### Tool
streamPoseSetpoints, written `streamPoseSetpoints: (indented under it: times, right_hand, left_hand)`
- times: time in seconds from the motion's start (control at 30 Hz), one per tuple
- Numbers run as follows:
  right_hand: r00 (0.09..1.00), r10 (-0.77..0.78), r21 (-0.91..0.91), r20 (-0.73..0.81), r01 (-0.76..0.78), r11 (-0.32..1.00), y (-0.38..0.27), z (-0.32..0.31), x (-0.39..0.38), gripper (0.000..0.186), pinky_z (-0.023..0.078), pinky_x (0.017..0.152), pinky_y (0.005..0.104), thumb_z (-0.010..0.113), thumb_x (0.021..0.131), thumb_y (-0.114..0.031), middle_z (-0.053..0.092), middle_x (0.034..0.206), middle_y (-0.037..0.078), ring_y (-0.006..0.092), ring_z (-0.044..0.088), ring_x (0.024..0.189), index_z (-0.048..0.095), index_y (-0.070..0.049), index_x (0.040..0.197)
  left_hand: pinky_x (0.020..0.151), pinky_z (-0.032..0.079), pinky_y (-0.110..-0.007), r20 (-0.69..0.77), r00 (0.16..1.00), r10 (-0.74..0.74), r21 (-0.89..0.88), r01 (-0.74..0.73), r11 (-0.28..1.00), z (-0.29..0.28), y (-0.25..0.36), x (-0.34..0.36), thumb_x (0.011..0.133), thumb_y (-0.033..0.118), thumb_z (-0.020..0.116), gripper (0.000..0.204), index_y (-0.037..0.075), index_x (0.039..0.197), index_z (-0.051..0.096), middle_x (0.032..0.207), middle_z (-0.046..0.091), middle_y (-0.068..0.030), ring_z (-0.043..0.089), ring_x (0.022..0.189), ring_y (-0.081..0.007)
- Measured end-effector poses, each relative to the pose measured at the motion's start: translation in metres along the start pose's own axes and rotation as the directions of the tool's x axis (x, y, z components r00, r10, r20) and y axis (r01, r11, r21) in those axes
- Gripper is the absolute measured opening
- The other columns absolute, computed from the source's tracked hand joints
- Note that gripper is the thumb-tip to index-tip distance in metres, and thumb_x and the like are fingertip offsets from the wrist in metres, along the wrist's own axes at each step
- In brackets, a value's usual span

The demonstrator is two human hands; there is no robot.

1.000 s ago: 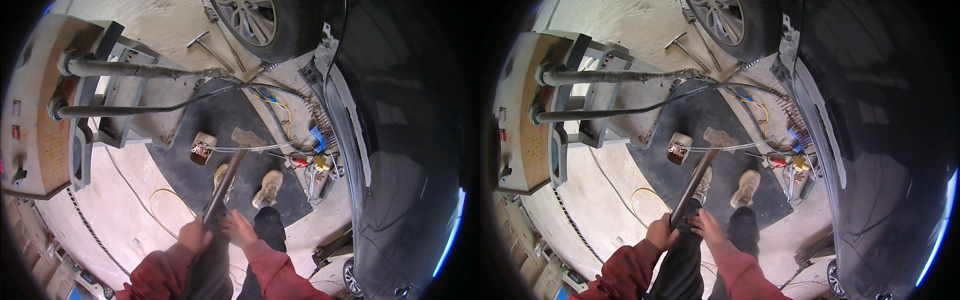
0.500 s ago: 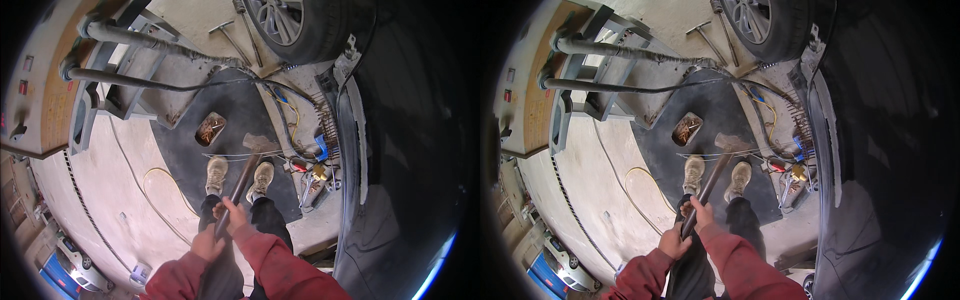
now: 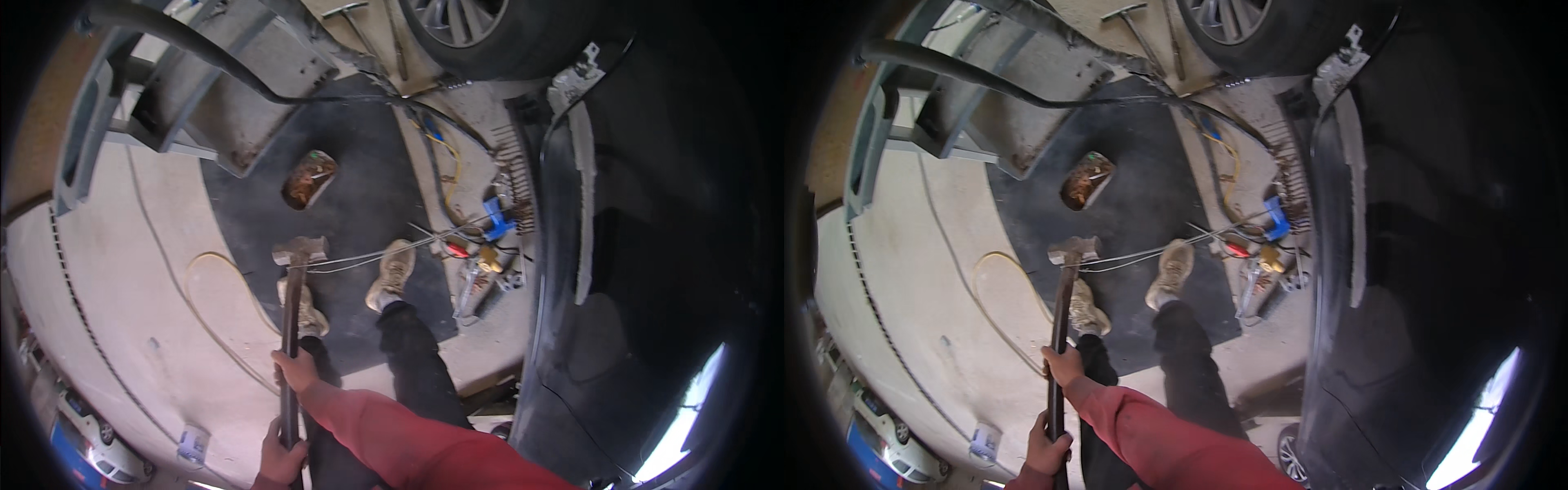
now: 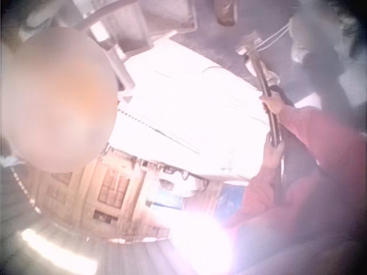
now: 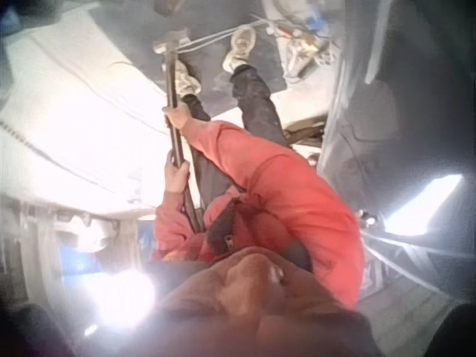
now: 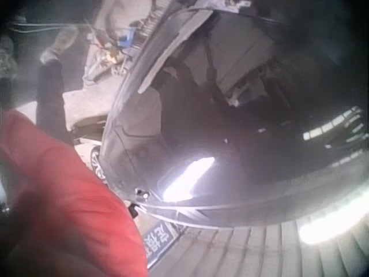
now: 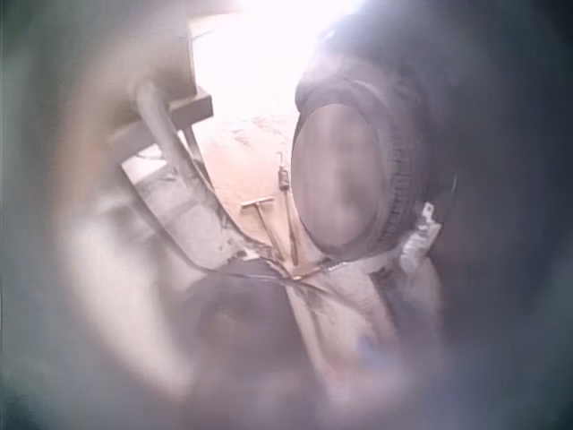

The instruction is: The person uses a hammer and a metal rod to tap and adjust the lower edge of a car bumper. They then use a wire brush to clean the bumper surface and a blue tool to scrape or smooth the area. The person repeats the hammering and brushing actions on different sections of the bumper.

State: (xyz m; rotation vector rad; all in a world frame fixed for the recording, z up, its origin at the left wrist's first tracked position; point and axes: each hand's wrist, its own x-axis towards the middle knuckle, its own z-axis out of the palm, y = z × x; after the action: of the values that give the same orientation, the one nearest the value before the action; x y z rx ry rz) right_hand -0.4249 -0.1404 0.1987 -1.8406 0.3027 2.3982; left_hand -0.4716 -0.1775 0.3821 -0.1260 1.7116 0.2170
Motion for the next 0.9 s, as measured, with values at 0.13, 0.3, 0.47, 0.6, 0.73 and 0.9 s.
streamPoseSetpoints:
  times: [0.13,0.3,0.47,0.6,0.73,0.9]
  right_hand:
    - [0.996,-0.059,0.031,-0.061,0.061,0.998,-0.006,-0.021,0.014,0.018,0.045,0.043,0.031,0.067,0.084,-0.016,0.054,0.064,0.004,0.0149,0.054,0.049,0.052,-0.006,0.083]
    - [0.995,-0.026,0.001,-0.095,0.026,1.0,0.001,-0.027,0.012,0.016,0.044,0.042,0.0317,0.066,0.084,-0.013,0.054,0.064,0.006,0.0152,0.053,0.046,0.052,-0.004,0.084]
    - [0.998,-0.017,-0.085,-0.058,0.012,0.996,0.022,-0.009,0.015,0.018,0.046,0.04,0.0342,0.066,0.082,-0.013,0.053,0.059,0.007,0.018,0.054,0.044,0.053,-0.004,0.075]
    - [0.998,-0.008,0.006,-0.064,0.008,1.0,0.013,-0.017,0.025,0.019,0.045,0.04,0.0341,0.068,0.081,-0.013,0.053,0.059,0.006,0.0172,0.053,0.044,0.052,-0.004,0.074]
    - [0.997,0.003,-0.009,-0.083,-0.004,1.0,-0.01,-0.036,0.022,0.019,0.045,0.042,0.0324,0.07,0.08,-0.012,0.052,0.063,0.004,0.0152,0.052,0.047,0.052,-0.005,0.082]
    - [0.974,-0.045,0.099,-0.224,0.068,0.993,-0.062,-0.074,0.001,0.014,0.043,0.04,0.0328,0.066,0.081,-0.008,0.052,0.065,0.005,0.0157,0.051,0.047,0.053,-0.003,0.083]
  left_hand:
    - [0.043,0.042,-0.028,0.161,0.973,-0.164,-0.158,0.19,0.969,-0.004,-0.009,-0.02,0.083,0.006,0.063,0.032,0.002,0.114,0.058,0.067,0.055,-0.0056,0.052,0.046,-0.0158]
    - [0.04,0.038,-0.025,0.219,0.962,-0.163,-0.199,0.208,0.958,-0.011,-0.023,-0.026,0.083,0.007,0.059,0.036,0.0,0.118,0.052,0.068,0.053,-0.0037,0.047,0.044,-0.0124]
    - [0.04,0.035,-0.025,0.148,0.974,-0.171,-0.238,0.203,0.95,-0.019,-0.034,-0.033,0.083,0.008,0.058,0.032,0.0,0.113,0.051,0.067,0.052,-0.0035,0.044,0.043,-0.0117]
    - [0.039,0.035,-0.025,0.19,0.977,-0.099,-0.239,0.144,0.96,-0.009,-0.027,-0.02,0.082,0.009,0.06,0.034,0.0,0.112,0.049,0.065,0.05,-0.0034,0.043,0.042,-0.0117]
    - [0.039,0.038,-0.027,0.234,0.96,-0.153,-0.227,0.207,0.952,0.009,-0.012,-0.015,0.08,0.007,0.062,0.036,0.0,0.112,0.049,0.065,0.05,-0.0043,0.046,0.042,-0.0131]
    - [0.042,0.043,-0.03,0.355,0.927,-0.118,-0.138,0.177,0.975,0.022,0.001,0.009,0.077,0.003,0.069,0.032,0.001,0.102,0.05,0.066,0.053,-0.0065,0.051,0.043,-0.0161]
